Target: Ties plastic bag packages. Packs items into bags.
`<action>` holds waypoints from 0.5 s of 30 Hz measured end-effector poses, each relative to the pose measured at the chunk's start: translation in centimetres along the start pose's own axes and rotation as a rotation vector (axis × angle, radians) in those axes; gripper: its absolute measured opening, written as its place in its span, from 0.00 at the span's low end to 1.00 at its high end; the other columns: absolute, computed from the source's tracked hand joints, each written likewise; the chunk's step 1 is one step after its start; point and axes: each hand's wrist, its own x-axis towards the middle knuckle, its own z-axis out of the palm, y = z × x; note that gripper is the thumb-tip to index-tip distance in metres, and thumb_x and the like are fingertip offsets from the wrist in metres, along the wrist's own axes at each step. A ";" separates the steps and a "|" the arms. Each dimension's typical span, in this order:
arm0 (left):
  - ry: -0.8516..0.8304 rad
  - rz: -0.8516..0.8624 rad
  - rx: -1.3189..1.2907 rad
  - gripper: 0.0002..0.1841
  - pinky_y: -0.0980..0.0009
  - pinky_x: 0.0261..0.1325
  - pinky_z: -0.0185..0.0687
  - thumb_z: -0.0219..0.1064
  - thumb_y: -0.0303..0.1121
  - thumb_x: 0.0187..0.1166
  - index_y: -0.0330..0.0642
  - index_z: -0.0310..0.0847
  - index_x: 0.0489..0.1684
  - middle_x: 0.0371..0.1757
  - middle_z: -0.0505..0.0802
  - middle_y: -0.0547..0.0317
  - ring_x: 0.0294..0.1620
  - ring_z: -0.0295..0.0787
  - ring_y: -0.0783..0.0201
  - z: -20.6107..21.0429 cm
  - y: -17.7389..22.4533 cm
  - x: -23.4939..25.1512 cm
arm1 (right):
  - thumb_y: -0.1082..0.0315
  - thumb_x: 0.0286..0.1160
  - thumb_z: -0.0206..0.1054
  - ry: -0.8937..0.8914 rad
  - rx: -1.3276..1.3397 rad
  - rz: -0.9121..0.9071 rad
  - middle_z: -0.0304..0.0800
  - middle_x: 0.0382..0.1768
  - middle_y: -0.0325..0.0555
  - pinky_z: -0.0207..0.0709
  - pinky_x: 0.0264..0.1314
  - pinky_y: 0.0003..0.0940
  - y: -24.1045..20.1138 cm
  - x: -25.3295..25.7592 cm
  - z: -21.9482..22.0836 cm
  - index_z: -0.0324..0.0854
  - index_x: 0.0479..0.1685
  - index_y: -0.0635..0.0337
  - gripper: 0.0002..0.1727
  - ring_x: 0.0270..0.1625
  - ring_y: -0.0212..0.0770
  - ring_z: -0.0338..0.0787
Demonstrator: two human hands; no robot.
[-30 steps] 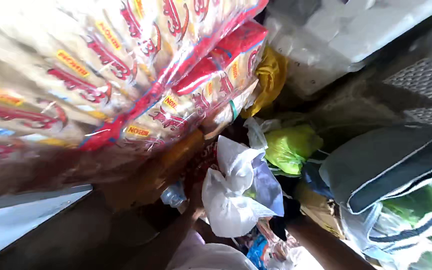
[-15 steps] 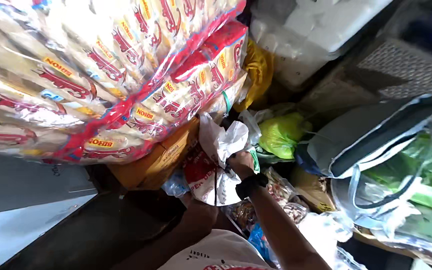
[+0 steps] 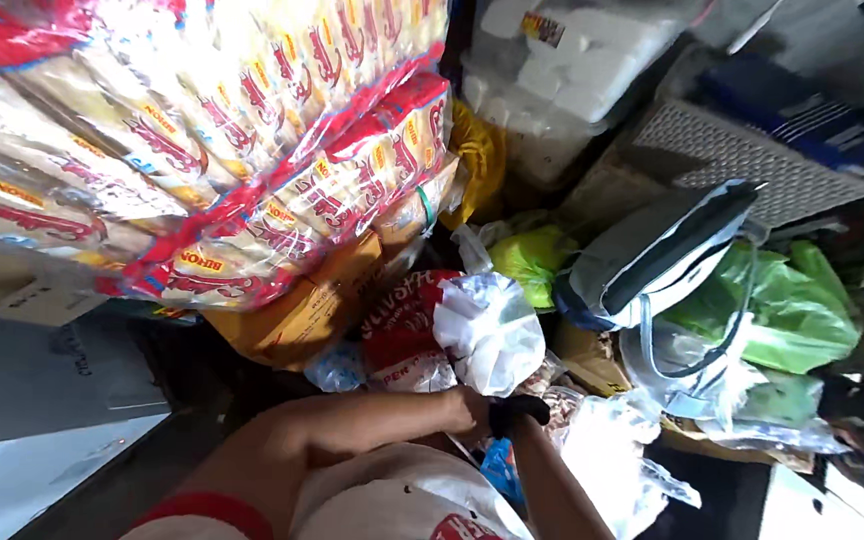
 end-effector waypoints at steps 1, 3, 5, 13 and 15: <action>-0.013 -0.045 -0.046 0.18 0.32 0.70 0.71 0.62 0.34 0.87 0.24 0.82 0.62 0.65 0.87 0.28 0.70 0.81 0.31 -1.3 0.2 0.4 | 0.71 0.91 0.53 0.087 0.067 -0.116 0.70 0.81 0.69 0.58 0.88 0.42 0.6 2.6 -0.1 0.65 0.80 0.79 0.25 0.85 0.54 0.70; 0.076 0.005 0.022 0.16 0.34 0.72 0.71 0.62 0.32 0.86 0.25 0.84 0.59 0.63 0.88 0.30 0.70 0.82 0.33 -3.2 -1.0 0.9 | 0.70 0.87 0.60 0.253 0.330 -0.302 0.77 0.75 0.67 0.63 0.85 0.42 2.1 8.7 -0.8 0.70 0.77 0.78 0.25 0.80 0.52 0.76; 0.272 0.123 0.130 0.13 0.36 0.72 0.72 0.62 0.29 0.84 0.26 0.87 0.53 0.60 0.90 0.31 0.68 0.83 0.33 -5.5 -3.1 -0.2 | 0.73 0.85 0.61 0.288 0.722 -0.403 0.87 0.60 0.61 0.77 0.70 0.38 1.3 11.7 -2.5 0.77 0.68 0.75 0.18 0.63 0.44 0.86; 0.309 -0.044 0.031 0.20 0.42 0.76 0.71 0.47 0.34 0.95 0.35 0.80 0.71 0.63 0.89 0.34 0.69 0.83 0.38 -15.0 -10.6 0.3 | 0.69 0.88 0.53 -0.049 1.719 -0.311 0.75 0.16 0.36 0.66 0.15 0.22 -1.6 17.5 0.2 0.79 0.33 0.62 0.14 0.12 0.28 0.67; 0.233 -0.083 0.122 0.20 0.37 0.73 0.73 0.48 0.36 0.95 0.41 0.80 0.73 0.65 0.89 0.36 0.69 0.85 0.37 -15.3 -10.1 1.8 | 0.69 0.88 0.51 -0.050 1.802 -0.311 0.72 0.13 0.35 0.63 0.14 0.21 -2.2 17.4 0.5 0.76 0.29 0.60 0.16 0.11 0.27 0.65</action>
